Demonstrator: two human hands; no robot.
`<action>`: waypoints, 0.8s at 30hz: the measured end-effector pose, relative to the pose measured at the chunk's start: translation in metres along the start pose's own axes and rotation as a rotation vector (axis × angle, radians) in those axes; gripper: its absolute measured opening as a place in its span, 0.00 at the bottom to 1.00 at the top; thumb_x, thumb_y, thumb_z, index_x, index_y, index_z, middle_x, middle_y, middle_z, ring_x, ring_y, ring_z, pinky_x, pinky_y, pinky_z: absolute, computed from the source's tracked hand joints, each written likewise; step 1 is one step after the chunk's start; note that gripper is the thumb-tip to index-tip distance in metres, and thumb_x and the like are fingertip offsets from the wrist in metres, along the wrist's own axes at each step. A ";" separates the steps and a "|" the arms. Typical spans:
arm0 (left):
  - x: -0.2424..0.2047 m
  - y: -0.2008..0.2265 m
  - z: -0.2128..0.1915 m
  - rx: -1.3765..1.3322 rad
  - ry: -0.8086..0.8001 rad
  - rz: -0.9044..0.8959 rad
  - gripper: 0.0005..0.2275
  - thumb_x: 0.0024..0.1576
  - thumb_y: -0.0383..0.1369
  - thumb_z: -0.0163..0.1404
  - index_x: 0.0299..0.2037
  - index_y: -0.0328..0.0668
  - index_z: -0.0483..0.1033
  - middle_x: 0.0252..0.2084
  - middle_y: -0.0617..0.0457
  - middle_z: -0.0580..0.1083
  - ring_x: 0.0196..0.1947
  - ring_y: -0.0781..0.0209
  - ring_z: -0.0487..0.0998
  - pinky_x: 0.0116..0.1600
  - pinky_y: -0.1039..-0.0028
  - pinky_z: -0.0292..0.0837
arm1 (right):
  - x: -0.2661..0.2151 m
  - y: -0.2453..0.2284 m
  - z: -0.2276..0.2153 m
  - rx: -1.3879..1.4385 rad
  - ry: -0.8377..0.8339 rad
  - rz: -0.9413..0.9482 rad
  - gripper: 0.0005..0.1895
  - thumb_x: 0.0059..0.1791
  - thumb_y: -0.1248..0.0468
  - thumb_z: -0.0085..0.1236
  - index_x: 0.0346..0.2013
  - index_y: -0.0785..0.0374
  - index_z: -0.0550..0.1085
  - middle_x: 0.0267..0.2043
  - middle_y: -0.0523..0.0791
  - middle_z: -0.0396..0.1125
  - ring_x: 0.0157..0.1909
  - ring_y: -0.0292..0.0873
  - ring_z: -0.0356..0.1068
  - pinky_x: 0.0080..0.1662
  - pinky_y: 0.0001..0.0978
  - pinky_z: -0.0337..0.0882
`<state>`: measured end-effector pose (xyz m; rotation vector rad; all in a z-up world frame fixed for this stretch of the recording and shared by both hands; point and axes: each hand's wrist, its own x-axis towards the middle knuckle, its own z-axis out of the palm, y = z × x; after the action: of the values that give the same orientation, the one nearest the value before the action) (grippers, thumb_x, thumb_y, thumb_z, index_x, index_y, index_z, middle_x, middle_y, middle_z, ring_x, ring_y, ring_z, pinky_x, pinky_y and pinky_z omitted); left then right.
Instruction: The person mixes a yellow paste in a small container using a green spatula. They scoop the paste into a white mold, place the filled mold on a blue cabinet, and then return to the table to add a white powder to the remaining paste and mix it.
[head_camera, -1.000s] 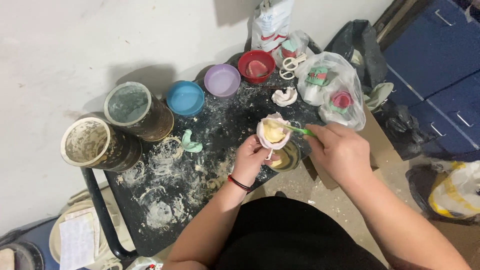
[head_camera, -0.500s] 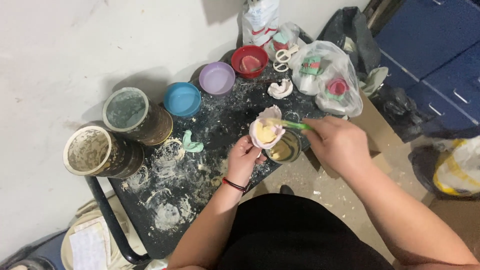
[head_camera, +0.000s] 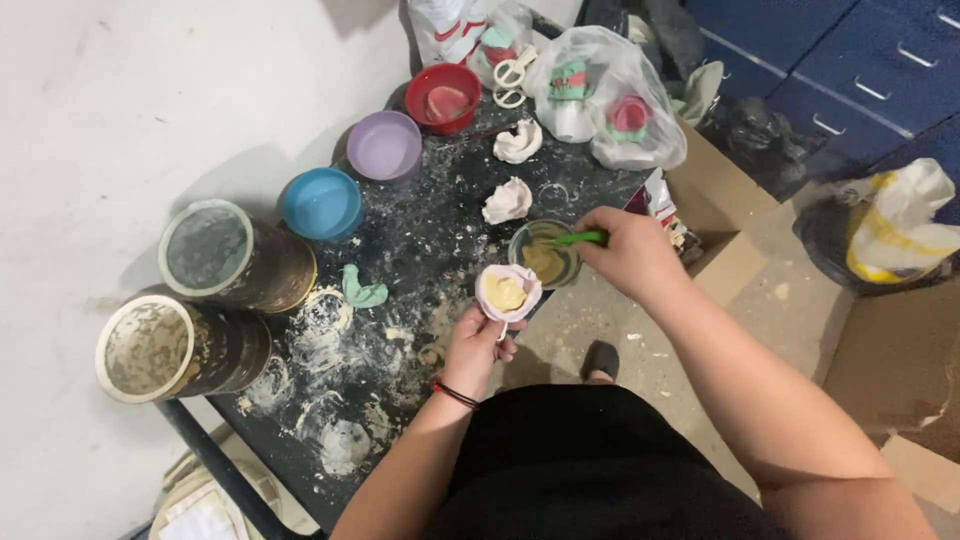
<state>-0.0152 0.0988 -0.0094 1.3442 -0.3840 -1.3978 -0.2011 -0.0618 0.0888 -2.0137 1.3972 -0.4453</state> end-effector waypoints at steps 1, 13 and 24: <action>0.003 -0.004 0.003 -0.005 0.002 0.000 0.09 0.65 0.27 0.45 0.50 0.28 0.70 0.38 0.37 0.81 0.18 0.65 0.78 0.20 0.83 0.76 | 0.004 0.001 0.003 -0.004 -0.003 -0.002 0.14 0.45 0.61 0.66 0.45 0.57 0.82 0.41 0.50 0.78 0.47 0.57 0.78 0.47 0.42 0.76; 0.019 -0.035 0.054 0.001 0.073 0.073 0.09 0.66 0.28 0.43 0.53 0.32 0.68 0.34 0.38 0.81 0.13 0.65 0.73 0.14 0.80 0.73 | 0.030 0.008 0.006 -0.005 -0.075 -0.114 0.13 0.53 0.55 0.63 0.43 0.62 0.81 0.37 0.55 0.76 0.43 0.58 0.77 0.42 0.45 0.76; 0.032 -0.070 0.071 -0.068 0.183 0.152 0.06 0.66 0.27 0.42 0.47 0.32 0.69 0.28 0.39 0.78 0.11 0.63 0.70 0.12 0.78 0.66 | 0.053 0.033 0.006 0.050 -0.152 -0.088 0.15 0.54 0.54 0.59 0.44 0.64 0.80 0.34 0.57 0.75 0.39 0.58 0.77 0.37 0.43 0.75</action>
<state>-0.1005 0.0654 -0.0612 1.3462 -0.3071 -1.1433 -0.2006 -0.1162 0.0584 -2.0292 1.1984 -0.3534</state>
